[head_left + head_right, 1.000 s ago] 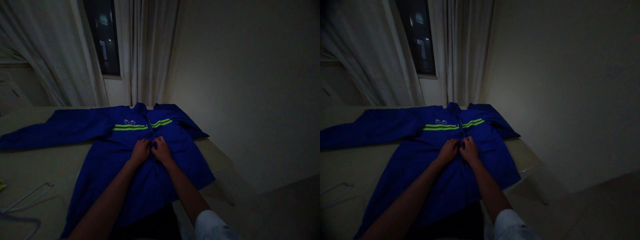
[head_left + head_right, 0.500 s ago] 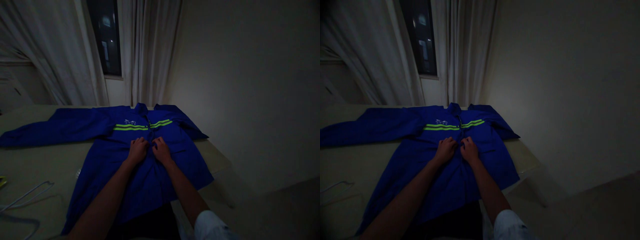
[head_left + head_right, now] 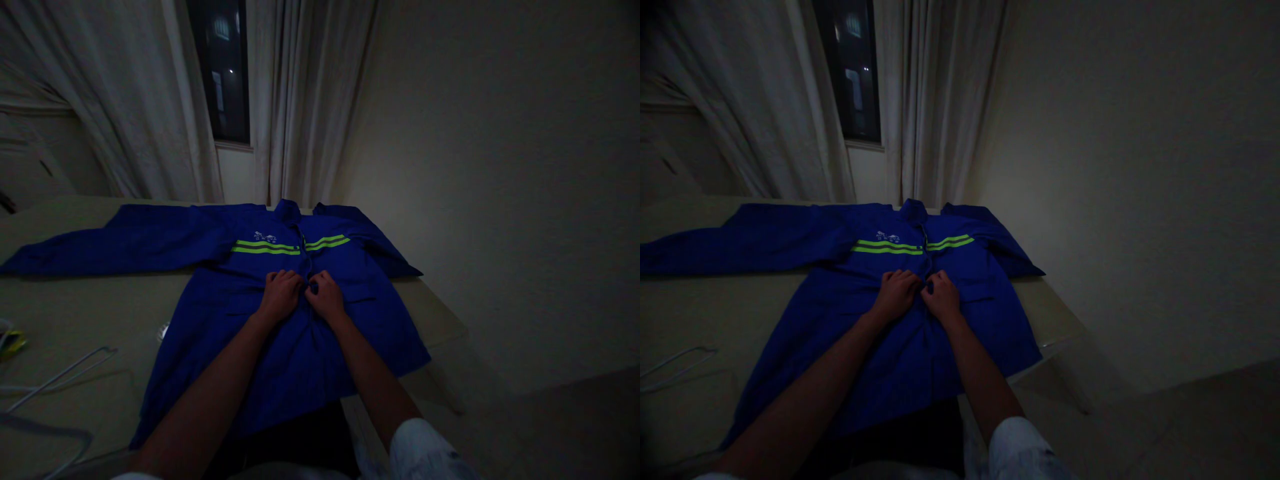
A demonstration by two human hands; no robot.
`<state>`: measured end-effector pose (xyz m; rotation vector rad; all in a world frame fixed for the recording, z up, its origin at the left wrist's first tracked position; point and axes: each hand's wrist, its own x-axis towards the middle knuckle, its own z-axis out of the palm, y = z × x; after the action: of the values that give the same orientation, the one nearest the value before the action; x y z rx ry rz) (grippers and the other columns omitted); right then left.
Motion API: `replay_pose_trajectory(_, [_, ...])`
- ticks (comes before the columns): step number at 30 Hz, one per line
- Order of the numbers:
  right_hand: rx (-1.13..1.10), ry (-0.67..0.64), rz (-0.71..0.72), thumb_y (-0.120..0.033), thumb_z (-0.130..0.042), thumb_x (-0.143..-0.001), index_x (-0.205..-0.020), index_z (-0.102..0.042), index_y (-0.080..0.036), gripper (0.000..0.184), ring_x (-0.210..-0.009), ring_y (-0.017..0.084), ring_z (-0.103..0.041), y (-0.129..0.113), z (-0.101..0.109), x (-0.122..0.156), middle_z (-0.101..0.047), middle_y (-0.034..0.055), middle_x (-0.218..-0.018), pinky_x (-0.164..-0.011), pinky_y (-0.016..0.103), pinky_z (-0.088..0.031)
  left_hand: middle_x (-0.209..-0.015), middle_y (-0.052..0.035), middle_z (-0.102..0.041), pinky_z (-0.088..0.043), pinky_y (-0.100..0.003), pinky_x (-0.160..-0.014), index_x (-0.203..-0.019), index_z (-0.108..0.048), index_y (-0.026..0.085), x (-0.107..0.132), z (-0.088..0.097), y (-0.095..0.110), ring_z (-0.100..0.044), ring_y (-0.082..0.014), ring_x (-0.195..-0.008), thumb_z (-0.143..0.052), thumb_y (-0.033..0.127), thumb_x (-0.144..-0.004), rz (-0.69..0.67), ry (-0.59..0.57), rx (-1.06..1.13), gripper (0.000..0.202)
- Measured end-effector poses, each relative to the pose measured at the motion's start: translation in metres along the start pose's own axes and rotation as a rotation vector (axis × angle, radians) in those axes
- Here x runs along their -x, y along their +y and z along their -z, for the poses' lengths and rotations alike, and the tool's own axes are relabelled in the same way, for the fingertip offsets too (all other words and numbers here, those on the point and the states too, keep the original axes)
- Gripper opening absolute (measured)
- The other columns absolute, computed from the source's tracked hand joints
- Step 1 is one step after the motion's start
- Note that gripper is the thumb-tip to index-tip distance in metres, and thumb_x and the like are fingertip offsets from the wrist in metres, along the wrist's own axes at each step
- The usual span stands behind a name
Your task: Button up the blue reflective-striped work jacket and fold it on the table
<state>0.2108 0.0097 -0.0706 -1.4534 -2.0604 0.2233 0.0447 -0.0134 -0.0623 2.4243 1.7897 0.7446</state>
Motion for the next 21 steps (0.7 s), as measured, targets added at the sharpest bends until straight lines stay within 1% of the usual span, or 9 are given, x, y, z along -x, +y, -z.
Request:
replay_pose_trajectory(12, [0.003, -0.040, 0.014, -0.018, -0.066, -0.083, -0.098, -0.070, -0.022, 0.016, -0.096, 0.019, -0.064, 0.0039, 0.0008, -0.0013, -0.065, 0.0046, -0.105, -0.086, 0.029, -0.051, -0.106, -0.0058, -0.073, -0.033, -0.046, -0.098, -0.099, -0.071, 0.025, 0.0013, -0.0010, 0.0005, -0.061, -0.0246, -0.105, -0.046, 0.024, -0.103, -0.004, 0.025, 0.025, 0.025])
replay_pose_trajectory(15, [0.010, -0.044, 0.009, -0.019, -0.066, -0.085, -0.097, -0.070, -0.022, 0.013, -0.096, 0.019, -0.064, 0.0032, 0.0010, -0.0007, -0.066, 0.0043, -0.104, -0.086, 0.028, -0.050, -0.107, -0.0056, -0.073, -0.033, -0.047, -0.098, -0.102, -0.071, 0.026, 0.0015, -0.0010, 0.0008, -0.061, -0.0247, -0.106, -0.046, 0.023, -0.103, -0.005, 0.028, 0.027, 0.025])
replay_pose_trajectory(18, [0.034, -0.048, -0.011, -0.020, -0.065, -0.087, -0.097, -0.070, -0.021, 0.011, -0.096, 0.019, -0.065, 0.0016, 0.0000, 0.0000, -0.066, 0.0050, -0.105, -0.085, 0.027, -0.049, -0.106, -0.0059, -0.073, -0.033, -0.047, -0.099, -0.102, -0.071, 0.025, 0.0015, -0.0012, 0.0010, -0.061, -0.0250, -0.105, -0.046, 0.023, -0.103, -0.015, 0.026, 0.016, 0.025])
replay_pose_trajectory(21, [0.068, -0.042, -0.056, -0.019, -0.064, -0.088, -0.099, -0.071, -0.021, 0.013, -0.094, 0.019, -0.065, -0.0012, -0.0012, 0.0001, -0.067, 0.0061, -0.108, -0.081, 0.027, -0.049, -0.105, -0.0069, -0.072, -0.032, -0.047, -0.100, -0.100, -0.071, 0.025, 0.0015, -0.0003, 0.0020, -0.061, -0.0255, -0.106, -0.044, 0.023, -0.103, -0.029, 0.024, 0.002, 0.027])
